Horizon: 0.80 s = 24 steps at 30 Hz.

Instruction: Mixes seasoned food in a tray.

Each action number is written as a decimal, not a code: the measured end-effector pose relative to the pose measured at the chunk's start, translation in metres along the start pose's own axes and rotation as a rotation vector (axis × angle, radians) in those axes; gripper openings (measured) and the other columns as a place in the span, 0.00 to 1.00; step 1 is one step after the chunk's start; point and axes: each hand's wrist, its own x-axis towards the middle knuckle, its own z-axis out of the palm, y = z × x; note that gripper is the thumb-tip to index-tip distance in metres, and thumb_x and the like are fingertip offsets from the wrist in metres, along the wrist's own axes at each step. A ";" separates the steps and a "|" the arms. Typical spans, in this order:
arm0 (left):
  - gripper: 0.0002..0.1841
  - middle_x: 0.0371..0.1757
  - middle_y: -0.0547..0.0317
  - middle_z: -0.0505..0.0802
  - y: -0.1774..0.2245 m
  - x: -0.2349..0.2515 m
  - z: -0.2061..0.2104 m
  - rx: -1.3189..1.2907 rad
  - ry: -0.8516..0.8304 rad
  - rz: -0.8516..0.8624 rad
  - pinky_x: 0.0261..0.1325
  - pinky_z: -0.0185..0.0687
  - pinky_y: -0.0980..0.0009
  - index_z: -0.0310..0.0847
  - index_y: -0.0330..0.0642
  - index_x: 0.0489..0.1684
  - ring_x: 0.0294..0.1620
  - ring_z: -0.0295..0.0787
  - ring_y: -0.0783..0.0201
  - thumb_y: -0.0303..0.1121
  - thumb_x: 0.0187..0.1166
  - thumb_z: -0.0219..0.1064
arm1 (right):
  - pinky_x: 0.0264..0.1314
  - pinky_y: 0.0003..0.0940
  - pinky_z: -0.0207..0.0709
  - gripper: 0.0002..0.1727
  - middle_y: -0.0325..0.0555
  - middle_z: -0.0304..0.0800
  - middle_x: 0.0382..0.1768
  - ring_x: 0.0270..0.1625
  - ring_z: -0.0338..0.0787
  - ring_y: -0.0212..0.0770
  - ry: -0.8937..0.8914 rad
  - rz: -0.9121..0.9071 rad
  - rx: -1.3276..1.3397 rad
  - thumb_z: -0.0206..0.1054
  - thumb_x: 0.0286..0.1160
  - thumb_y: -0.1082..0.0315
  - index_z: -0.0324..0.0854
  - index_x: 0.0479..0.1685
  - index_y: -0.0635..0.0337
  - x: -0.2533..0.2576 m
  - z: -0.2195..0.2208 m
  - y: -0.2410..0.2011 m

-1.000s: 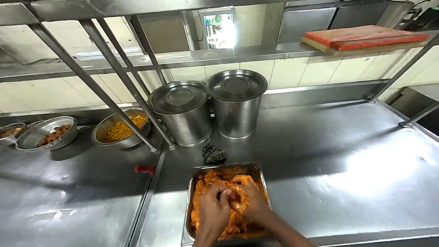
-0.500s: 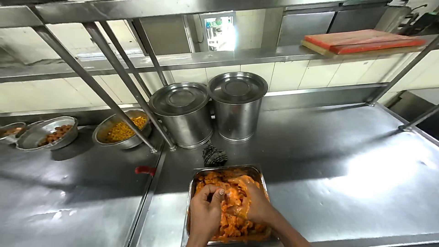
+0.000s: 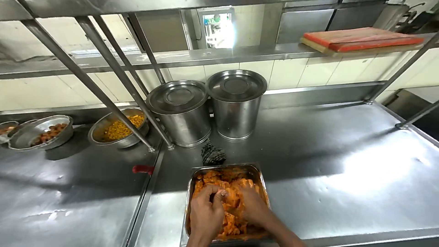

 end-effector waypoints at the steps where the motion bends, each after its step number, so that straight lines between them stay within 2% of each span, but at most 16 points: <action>1: 0.09 0.30 0.70 0.95 -0.002 0.002 -0.003 0.019 0.004 -0.021 0.35 0.87 0.76 0.91 0.47 0.32 0.29 0.90 0.78 0.38 0.74 0.65 | 0.91 0.61 0.54 0.51 0.73 0.58 0.87 0.90 0.58 0.69 0.015 0.039 0.027 0.79 0.66 0.49 0.61 0.89 0.65 -0.006 -0.002 0.003; 2: 0.09 0.30 0.69 0.95 -0.003 0.005 -0.006 0.034 0.002 -0.029 0.36 0.87 0.75 0.91 0.47 0.32 0.29 0.90 0.77 0.38 0.74 0.66 | 0.93 0.57 0.52 0.50 0.71 0.57 0.88 0.91 0.57 0.66 0.077 0.043 0.116 0.78 0.67 0.52 0.60 0.89 0.66 -0.013 -0.001 0.008; 3: 0.09 0.30 0.69 0.95 -0.004 0.006 -0.008 0.039 -0.006 -0.030 0.37 0.88 0.74 0.91 0.47 0.33 0.30 0.90 0.77 0.38 0.75 0.66 | 0.91 0.49 0.59 0.43 0.65 0.68 0.84 0.88 0.66 0.57 0.198 0.006 0.255 0.76 0.69 0.55 0.68 0.85 0.65 -0.017 0.005 0.015; 4: 0.09 0.31 0.68 0.94 -0.005 0.007 -0.007 0.035 -0.022 -0.024 0.38 0.88 0.74 0.91 0.46 0.33 0.31 0.90 0.76 0.38 0.75 0.66 | 0.82 0.39 0.72 0.32 0.56 0.82 0.74 0.78 0.80 0.45 0.314 -0.038 0.417 0.72 0.73 0.54 0.79 0.76 0.62 -0.015 0.013 0.020; 5: 0.10 0.32 0.68 0.95 -0.005 0.007 -0.004 0.030 -0.042 -0.013 0.40 0.89 0.73 0.92 0.46 0.34 0.32 0.91 0.75 0.38 0.76 0.66 | 0.77 0.35 0.78 0.26 0.51 0.87 0.69 0.72 0.85 0.38 0.312 -0.026 0.584 0.68 0.80 0.55 0.81 0.72 0.61 -0.014 0.017 0.018; 6: 0.10 0.33 0.66 0.95 -0.004 0.007 0.000 0.022 -0.065 0.005 0.41 0.90 0.72 0.92 0.45 0.34 0.33 0.91 0.73 0.37 0.76 0.66 | 0.75 0.34 0.80 0.25 0.50 0.87 0.68 0.71 0.86 0.36 0.259 0.020 0.722 0.64 0.85 0.54 0.80 0.73 0.61 -0.013 0.020 0.013; 8: 0.10 0.34 0.63 0.95 0.000 0.004 0.010 0.006 -0.107 0.048 0.43 0.90 0.71 0.93 0.43 0.35 0.34 0.92 0.71 0.36 0.76 0.66 | 0.78 0.35 0.75 0.26 0.53 0.82 0.72 0.74 0.82 0.37 0.184 0.137 0.902 0.56 0.91 0.56 0.73 0.79 0.64 -0.014 0.022 -0.001; 9: 0.09 0.34 0.62 0.95 0.001 0.003 0.016 0.003 -0.113 0.076 0.43 0.90 0.71 0.93 0.42 0.34 0.34 0.92 0.71 0.35 0.75 0.67 | 0.75 0.34 0.78 0.25 0.52 0.83 0.70 0.71 0.83 0.36 0.187 0.172 0.985 0.52 0.94 0.57 0.71 0.79 0.65 -0.012 0.025 -0.005; 10: 0.09 0.34 0.63 0.95 0.000 0.001 0.020 -0.011 -0.126 0.086 0.43 0.90 0.72 0.93 0.42 0.34 0.34 0.92 0.72 0.34 0.75 0.67 | 0.68 0.33 0.83 0.23 0.49 0.86 0.64 0.65 0.87 0.35 0.210 0.195 1.086 0.50 0.95 0.58 0.73 0.76 0.63 -0.007 0.030 -0.005; 13: 0.07 0.34 0.66 0.95 -0.010 -0.004 0.028 -0.150 -0.175 0.059 0.42 0.88 0.79 0.92 0.43 0.34 0.34 0.91 0.78 0.32 0.75 0.67 | 0.55 0.37 0.86 0.19 0.47 0.90 0.49 0.52 0.90 0.38 0.225 0.291 1.363 0.47 0.96 0.59 0.78 0.65 0.61 0.009 0.042 0.005; 16: 0.06 0.36 0.66 0.96 -0.021 -0.015 0.034 -0.340 -0.158 0.013 0.43 0.90 0.80 0.93 0.42 0.35 0.36 0.92 0.78 0.30 0.75 0.69 | 0.41 0.37 0.86 0.15 0.46 0.88 0.36 0.38 0.90 0.39 0.187 0.425 1.519 0.51 0.94 0.60 0.79 0.53 0.60 0.014 0.036 0.004; 18: 0.06 0.36 0.64 0.97 -0.027 -0.022 0.036 -0.414 -0.092 -0.033 0.44 0.90 0.79 0.95 0.41 0.35 0.37 0.93 0.76 0.31 0.73 0.72 | 0.30 0.33 0.84 0.12 0.44 0.86 0.29 0.28 0.87 0.37 0.144 0.406 1.615 0.54 0.92 0.61 0.79 0.48 0.59 0.015 0.028 0.003; 19: 0.06 0.37 0.63 0.97 -0.029 -0.025 0.036 -0.443 -0.062 -0.077 0.45 0.90 0.79 0.96 0.40 0.35 0.38 0.93 0.75 0.31 0.72 0.73 | 0.29 0.31 0.83 0.12 0.44 0.86 0.28 0.27 0.86 0.36 0.122 0.363 1.661 0.56 0.91 0.62 0.80 0.48 0.60 0.015 0.024 0.005; 21: 0.05 0.35 0.62 0.97 -0.030 -0.031 0.035 -0.508 -0.028 -0.187 0.45 0.89 0.79 0.96 0.39 0.34 0.37 0.93 0.76 0.28 0.69 0.74 | 0.30 0.30 0.84 0.08 0.44 0.87 0.30 0.28 0.87 0.35 0.073 0.262 1.715 0.61 0.86 0.67 0.82 0.50 0.61 0.012 0.020 0.008; 24: 0.03 0.29 0.63 0.95 -0.032 -0.036 0.038 -0.605 -0.002 -0.294 0.39 0.87 0.80 0.93 0.36 0.31 0.30 0.90 0.77 0.24 0.68 0.73 | 0.33 0.33 0.87 0.07 0.45 0.89 0.31 0.31 0.89 0.37 0.041 0.193 1.753 0.62 0.77 0.77 0.79 0.49 0.60 0.005 0.021 0.009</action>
